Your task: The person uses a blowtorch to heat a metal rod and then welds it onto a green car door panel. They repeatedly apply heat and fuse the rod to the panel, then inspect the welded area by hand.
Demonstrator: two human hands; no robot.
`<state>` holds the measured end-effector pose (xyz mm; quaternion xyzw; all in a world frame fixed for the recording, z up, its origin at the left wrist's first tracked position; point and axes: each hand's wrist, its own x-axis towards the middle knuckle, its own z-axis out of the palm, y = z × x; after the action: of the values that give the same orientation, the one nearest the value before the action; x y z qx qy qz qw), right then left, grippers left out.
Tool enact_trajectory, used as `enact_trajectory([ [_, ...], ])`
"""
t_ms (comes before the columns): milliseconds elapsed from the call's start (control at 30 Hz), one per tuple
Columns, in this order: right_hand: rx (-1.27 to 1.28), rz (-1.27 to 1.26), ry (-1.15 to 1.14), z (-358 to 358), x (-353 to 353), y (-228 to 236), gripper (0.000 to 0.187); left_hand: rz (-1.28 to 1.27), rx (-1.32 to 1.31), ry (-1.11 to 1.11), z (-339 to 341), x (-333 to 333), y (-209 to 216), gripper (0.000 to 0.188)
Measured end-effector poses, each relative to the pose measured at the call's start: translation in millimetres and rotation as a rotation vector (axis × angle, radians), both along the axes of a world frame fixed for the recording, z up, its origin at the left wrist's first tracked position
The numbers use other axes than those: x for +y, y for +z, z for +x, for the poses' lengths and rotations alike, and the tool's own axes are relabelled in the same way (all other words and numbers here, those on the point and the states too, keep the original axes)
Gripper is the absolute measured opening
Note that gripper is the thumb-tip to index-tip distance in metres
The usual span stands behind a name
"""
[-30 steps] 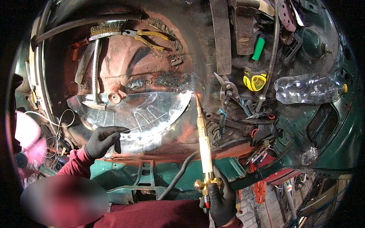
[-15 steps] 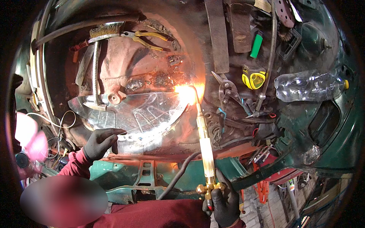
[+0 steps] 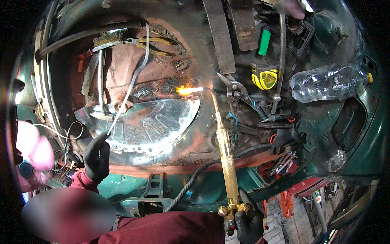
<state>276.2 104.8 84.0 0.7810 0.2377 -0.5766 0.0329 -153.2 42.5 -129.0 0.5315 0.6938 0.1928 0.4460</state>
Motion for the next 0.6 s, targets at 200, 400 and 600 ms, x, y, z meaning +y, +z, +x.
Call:
enact_trajectory([
  [200,0.067,0.004,-0.062,-1.4,2.2,-3.2,0.089,0.176,0.200,0.094,-3.7,40.8,-14.7,0.047],
  [400,0.110,0.031,-0.092,-0.6,0.2,-8.7,0.093,0.253,0.350,0.147,-27.9,102.1,-60.0,0.046],
  [600,0.101,0.009,-0.100,0.3,3.3,-2.2,0.104,0.284,0.435,0.092,-61.9,111.3,-108.2,0.053],
])
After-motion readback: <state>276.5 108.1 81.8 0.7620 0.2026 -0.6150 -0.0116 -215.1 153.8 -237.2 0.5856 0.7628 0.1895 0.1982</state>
